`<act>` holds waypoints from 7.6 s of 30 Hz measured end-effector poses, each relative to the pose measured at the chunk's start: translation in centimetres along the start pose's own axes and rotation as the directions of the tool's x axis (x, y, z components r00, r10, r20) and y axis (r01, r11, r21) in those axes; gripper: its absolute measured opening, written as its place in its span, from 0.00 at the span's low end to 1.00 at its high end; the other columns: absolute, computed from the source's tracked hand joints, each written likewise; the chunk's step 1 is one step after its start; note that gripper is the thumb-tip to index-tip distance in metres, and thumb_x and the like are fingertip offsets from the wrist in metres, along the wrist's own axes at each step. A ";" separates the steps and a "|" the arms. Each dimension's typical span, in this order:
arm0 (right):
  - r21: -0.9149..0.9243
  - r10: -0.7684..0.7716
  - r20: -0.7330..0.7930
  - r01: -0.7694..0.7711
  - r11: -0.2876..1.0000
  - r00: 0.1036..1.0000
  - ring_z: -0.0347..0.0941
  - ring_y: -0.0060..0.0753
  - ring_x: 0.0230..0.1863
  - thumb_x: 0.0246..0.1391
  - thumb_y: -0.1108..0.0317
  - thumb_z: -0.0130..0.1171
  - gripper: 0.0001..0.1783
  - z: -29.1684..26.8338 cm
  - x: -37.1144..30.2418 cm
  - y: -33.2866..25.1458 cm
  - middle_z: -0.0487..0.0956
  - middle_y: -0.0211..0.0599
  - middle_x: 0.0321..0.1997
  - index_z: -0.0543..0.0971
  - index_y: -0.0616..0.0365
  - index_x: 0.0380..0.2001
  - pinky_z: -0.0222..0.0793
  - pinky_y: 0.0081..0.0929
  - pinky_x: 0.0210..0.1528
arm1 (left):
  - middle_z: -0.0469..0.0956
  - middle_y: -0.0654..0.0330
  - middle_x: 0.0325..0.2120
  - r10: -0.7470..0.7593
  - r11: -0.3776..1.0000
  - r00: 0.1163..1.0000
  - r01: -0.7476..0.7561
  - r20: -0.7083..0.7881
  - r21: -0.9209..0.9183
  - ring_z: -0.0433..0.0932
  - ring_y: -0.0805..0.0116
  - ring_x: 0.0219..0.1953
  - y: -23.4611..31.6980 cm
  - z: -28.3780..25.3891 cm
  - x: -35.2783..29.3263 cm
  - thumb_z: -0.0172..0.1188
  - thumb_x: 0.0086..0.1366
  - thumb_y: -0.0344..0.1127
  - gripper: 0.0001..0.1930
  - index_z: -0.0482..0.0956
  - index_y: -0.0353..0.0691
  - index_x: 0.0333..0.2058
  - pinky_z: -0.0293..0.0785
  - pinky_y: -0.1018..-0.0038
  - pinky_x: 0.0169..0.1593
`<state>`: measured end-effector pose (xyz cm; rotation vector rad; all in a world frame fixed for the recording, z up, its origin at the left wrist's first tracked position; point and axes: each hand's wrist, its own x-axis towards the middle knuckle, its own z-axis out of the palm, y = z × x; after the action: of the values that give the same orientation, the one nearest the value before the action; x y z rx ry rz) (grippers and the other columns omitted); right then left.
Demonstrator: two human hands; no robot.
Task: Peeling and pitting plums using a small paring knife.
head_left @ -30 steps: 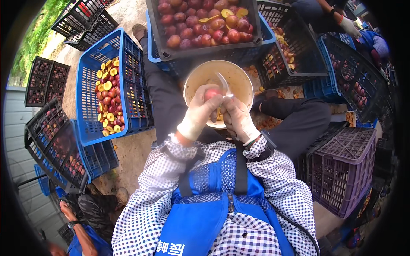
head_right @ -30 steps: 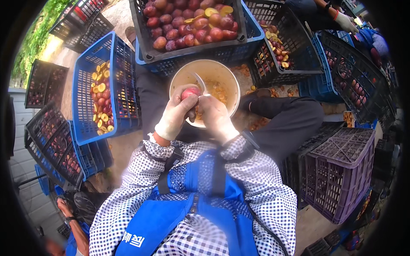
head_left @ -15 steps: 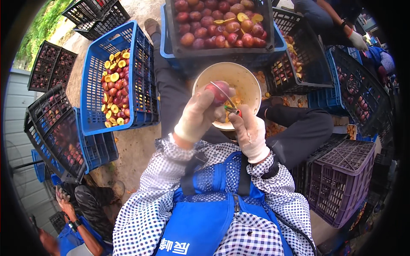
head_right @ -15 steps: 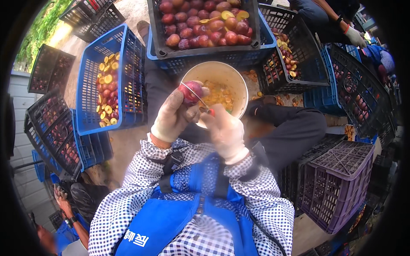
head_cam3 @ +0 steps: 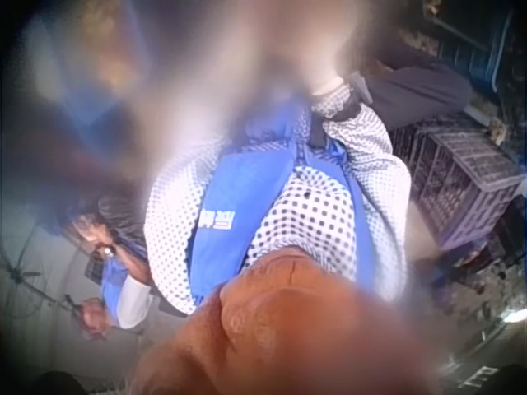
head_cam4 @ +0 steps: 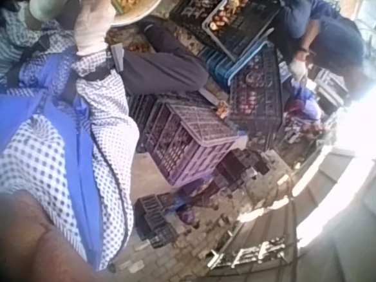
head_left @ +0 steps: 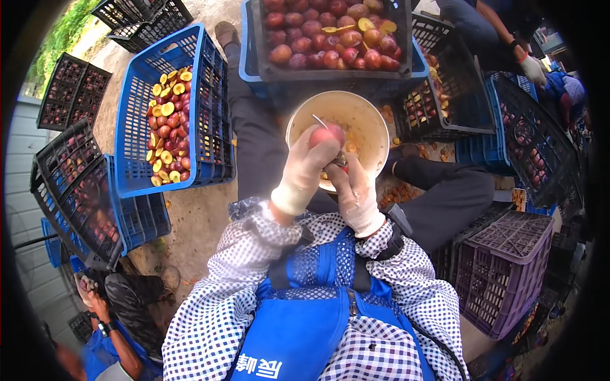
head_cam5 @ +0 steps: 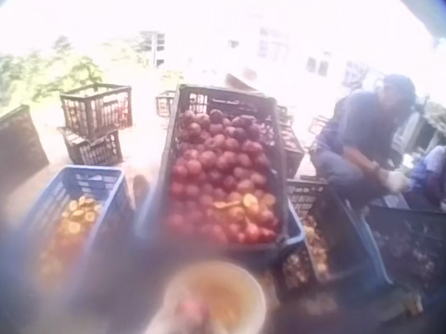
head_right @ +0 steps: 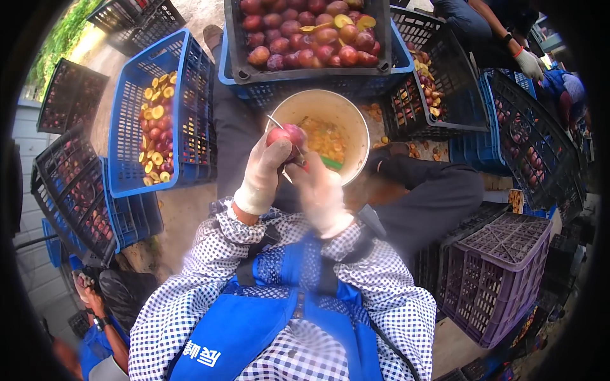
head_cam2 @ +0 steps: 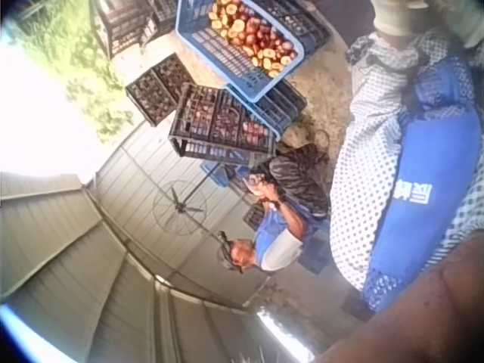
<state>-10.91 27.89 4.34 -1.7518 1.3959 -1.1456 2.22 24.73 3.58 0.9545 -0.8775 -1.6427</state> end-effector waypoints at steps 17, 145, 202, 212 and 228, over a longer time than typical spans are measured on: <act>0.148 -0.228 0.190 0.202 0.968 0.955 0.79 0.43 0.45 0.57 0.76 0.60 0.18 -1.6 0.2 4.0 0.79 0.44 0.45 0.75 0.58 0.52 0.76 0.33 0.46 | 0.79 0.59 0.40 0.318 0.373 0.903 -0.399 0.289 0.837 0.77 0.67 0.41 2.6 -0.5 1.6 0.67 0.53 0.40 0.21 0.77 0.36 0.43 0.74 0.71 0.48; 0.686 0.711 0.022 -0.528 0.501 0.703 0.61 0.12 0.15 0.58 0.57 0.64 0.16 -3.8 3.1 6.6 0.73 0.25 0.20 0.78 0.61 0.34 0.55 0.13 0.17 | 0.75 0.65 0.29 0.126 0.991 0.917 -0.103 -0.379 0.080 0.73 0.77 0.24 6.9 -8.1 7.7 0.49 0.72 0.60 0.30 0.72 0.39 0.55 0.70 0.80 0.26; 0.167 0.097 -0.041 -0.089 0.982 0.994 0.80 0.46 0.28 0.63 0.62 0.59 0.12 -2.7 2.6 -0.2 0.81 0.45 0.26 0.74 0.61 0.33 0.73 0.36 0.31 | 0.73 0.66 0.24 -0.286 0.886 0.955 0.297 0.085 -0.356 0.61 0.82 0.16 1.3 2.2 3.0 0.45 0.70 0.64 0.29 0.74 0.42 0.47 0.54 0.83 0.18; 0.205 0.187 0.180 -0.223 0.953 0.966 0.78 0.38 0.36 0.62 0.58 0.59 0.15 -2.1 0.3 3.9 0.80 0.48 0.32 0.75 0.62 0.37 0.71 0.35 0.40 | 0.75 0.62 0.31 -0.189 0.980 0.982 0.189 0.000 -0.055 0.66 0.78 0.21 -1.1 1.2 2.1 0.51 0.68 0.55 0.20 0.76 0.42 0.38 0.62 0.79 0.25; 0.173 0.204 0.040 -0.207 0.963 0.978 0.74 0.41 0.25 0.62 0.62 0.58 0.12 -2.0 0.1 0.5 0.75 0.45 0.23 0.75 0.62 0.34 0.68 0.35 0.31 | 0.68 0.46 0.54 0.125 0.980 0.981 -0.098 0.149 -0.175 0.72 0.50 0.55 1.0 -0.6 2.7 0.57 0.61 0.42 0.37 0.56 0.33 0.66 0.67 0.54 0.61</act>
<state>-12.90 27.80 4.81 -1.4555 1.3825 -1.0972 2.62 21.83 3.78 0.6541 -0.8687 -1.6828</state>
